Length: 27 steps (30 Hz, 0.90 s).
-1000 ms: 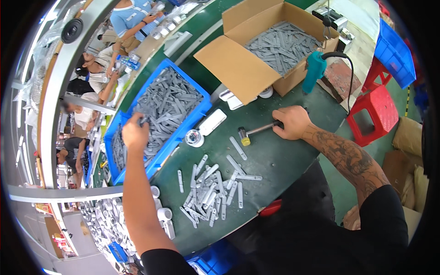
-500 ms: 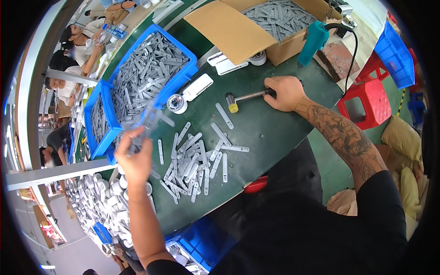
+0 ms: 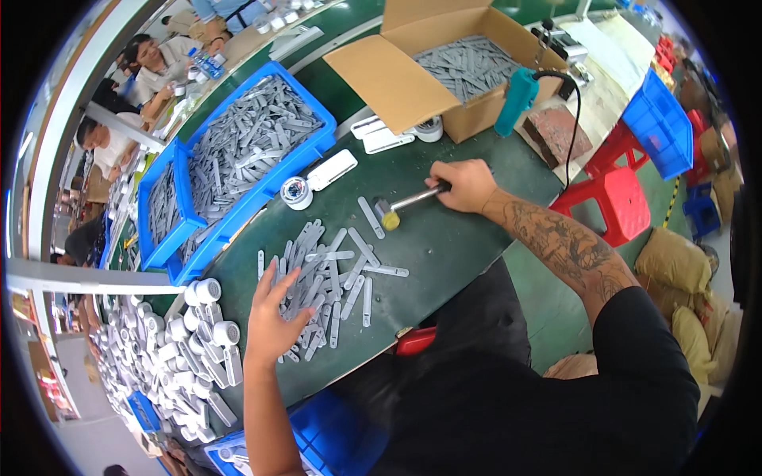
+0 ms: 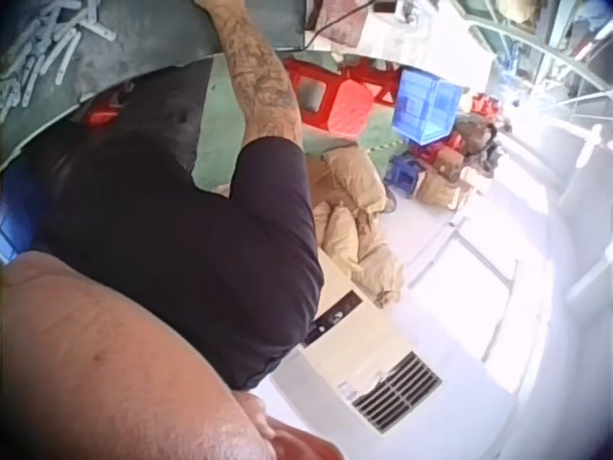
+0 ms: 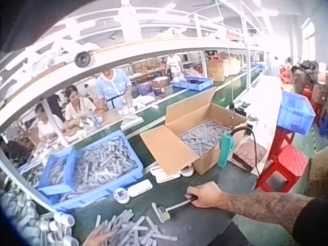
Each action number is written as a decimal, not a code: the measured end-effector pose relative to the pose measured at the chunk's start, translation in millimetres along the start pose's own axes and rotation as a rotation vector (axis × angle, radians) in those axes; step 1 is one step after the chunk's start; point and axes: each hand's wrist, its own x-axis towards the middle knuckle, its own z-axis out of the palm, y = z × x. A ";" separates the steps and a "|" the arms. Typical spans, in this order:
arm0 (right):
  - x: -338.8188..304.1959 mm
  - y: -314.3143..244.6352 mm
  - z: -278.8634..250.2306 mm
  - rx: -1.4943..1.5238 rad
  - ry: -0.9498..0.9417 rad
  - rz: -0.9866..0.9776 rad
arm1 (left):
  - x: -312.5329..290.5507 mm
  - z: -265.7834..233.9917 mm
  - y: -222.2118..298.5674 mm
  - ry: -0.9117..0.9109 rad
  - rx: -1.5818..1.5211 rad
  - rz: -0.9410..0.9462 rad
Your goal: The person assembles portable fan components by inserting metal strips into plastic handles, tapping them into place using a small mallet, and placing the assembled parts into a blue crate.
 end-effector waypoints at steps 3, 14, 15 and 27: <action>47.7 -48.0 8.6 0.069 -0.003 -0.224 | -21.5 21.8 12.0 0.065 0.073 -0.055; 208.0 -141.0 84.2 0.001 -0.639 -0.402 | -67.4 132.2 39.9 0.247 0.266 -0.376; 208.3 -137.1 86.1 -0.005 -0.646 -0.409 | -59.9 132.1 36.8 0.252 0.257 -0.382; 143.3 -168.8 -37.1 0.247 -0.179 0.004 | 6.9 117.2 -2.3 0.365 0.230 -0.301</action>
